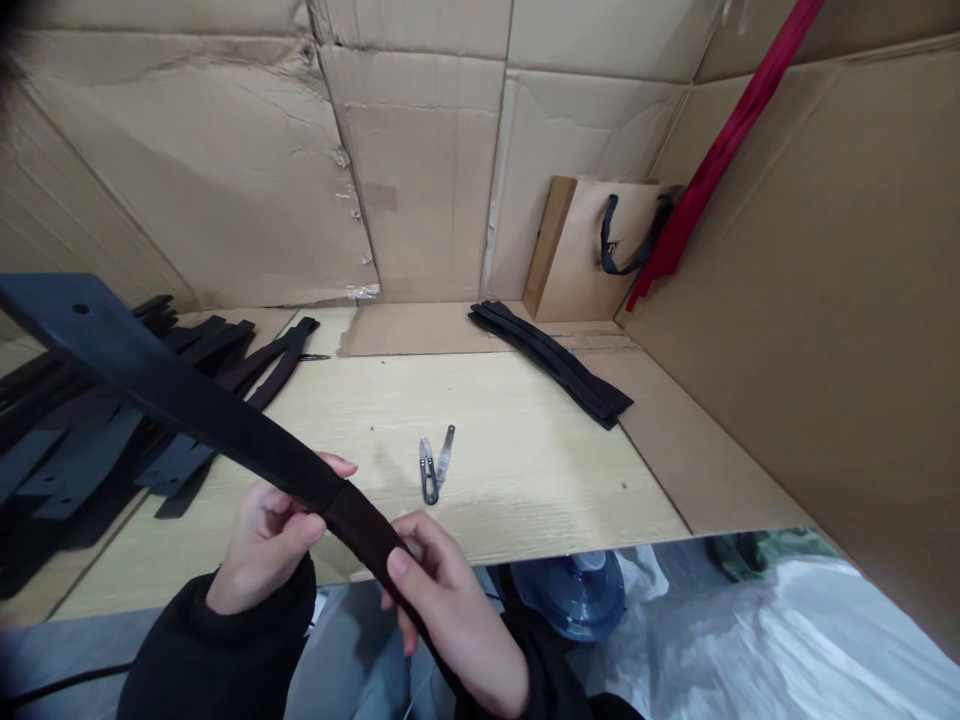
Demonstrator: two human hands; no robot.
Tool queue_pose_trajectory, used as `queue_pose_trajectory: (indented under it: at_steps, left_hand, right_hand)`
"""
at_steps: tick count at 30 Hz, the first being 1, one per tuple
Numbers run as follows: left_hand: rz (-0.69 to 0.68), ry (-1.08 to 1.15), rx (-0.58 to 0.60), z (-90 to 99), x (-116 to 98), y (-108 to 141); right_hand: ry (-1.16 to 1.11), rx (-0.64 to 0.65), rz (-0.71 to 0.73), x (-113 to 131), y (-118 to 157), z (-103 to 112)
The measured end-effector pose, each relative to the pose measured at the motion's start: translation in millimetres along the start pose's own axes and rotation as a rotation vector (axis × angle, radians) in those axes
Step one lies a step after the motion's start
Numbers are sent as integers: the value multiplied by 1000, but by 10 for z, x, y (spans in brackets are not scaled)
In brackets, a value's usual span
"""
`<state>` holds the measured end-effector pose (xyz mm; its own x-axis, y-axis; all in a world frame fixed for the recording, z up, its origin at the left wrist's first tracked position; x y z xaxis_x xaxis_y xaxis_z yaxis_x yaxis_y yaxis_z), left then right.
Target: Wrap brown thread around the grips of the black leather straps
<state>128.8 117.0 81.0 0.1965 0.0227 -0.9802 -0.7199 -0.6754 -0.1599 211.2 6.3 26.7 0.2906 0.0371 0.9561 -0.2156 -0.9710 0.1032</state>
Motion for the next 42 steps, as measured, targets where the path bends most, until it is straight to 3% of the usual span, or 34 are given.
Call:
queue_pose_trajectory:
  at_steps: [3, 5, 8, 11, 16, 24, 26, 30, 33, 39, 42]
  left_hand:
    - [22, -27, -97, 25, 28, -5]
    - [35, -42, -173, 26, 24, -17]
    - [74, -38, -262, 27, 40, -47]
    - [103, -53, -269, 42, 89, -65]
    - [65, -52, -115, 71, 191, -13]
    - [140, 100, 207, -74, 248, 42]
    - [120, 96, 168, -58, 243, 22]
    - [53, 52, -31, 44, 271, 2]
    - [56, 47, -117, 69, 313, 10]
    - [125, -49, 3, -96, 288, 0]
    - [120, -50, -50, -95, 240, -9]
  right_hand:
    - [380, -107, 268, 223, 15, 76]
    - [584, -141, 347, 277, 32, 61]
    - [764, -205, 304, 234, 44, 77]
    - [867, -263, 254, 208, 67, 121]
    - [747, -200, 201, 183, 48, 149]
    - [206, 39, -9, -57, 23, 17]
    - [190, 49, 42, -8, 23, 11]
    - [485, -62, 261, 206, 35, 93]
    - [575, -127, 242, 187, 41, 146]
    - [546, -146, 221, 124, 63, 155]
    - [528, -213, 267, 209, 157, 276]
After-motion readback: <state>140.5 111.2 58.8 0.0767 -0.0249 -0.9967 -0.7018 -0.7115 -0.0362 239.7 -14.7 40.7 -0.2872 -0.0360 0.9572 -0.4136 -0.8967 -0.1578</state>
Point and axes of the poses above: each hand's wrist, its own y-axis away from the middle knuckle, its own z-axis out of the back of the hand, x = y × z, the point moved 8 cm from there along -y, towards the middle knuckle, and after that the axes turned 6 degrees about z, right-handed, at the moved point
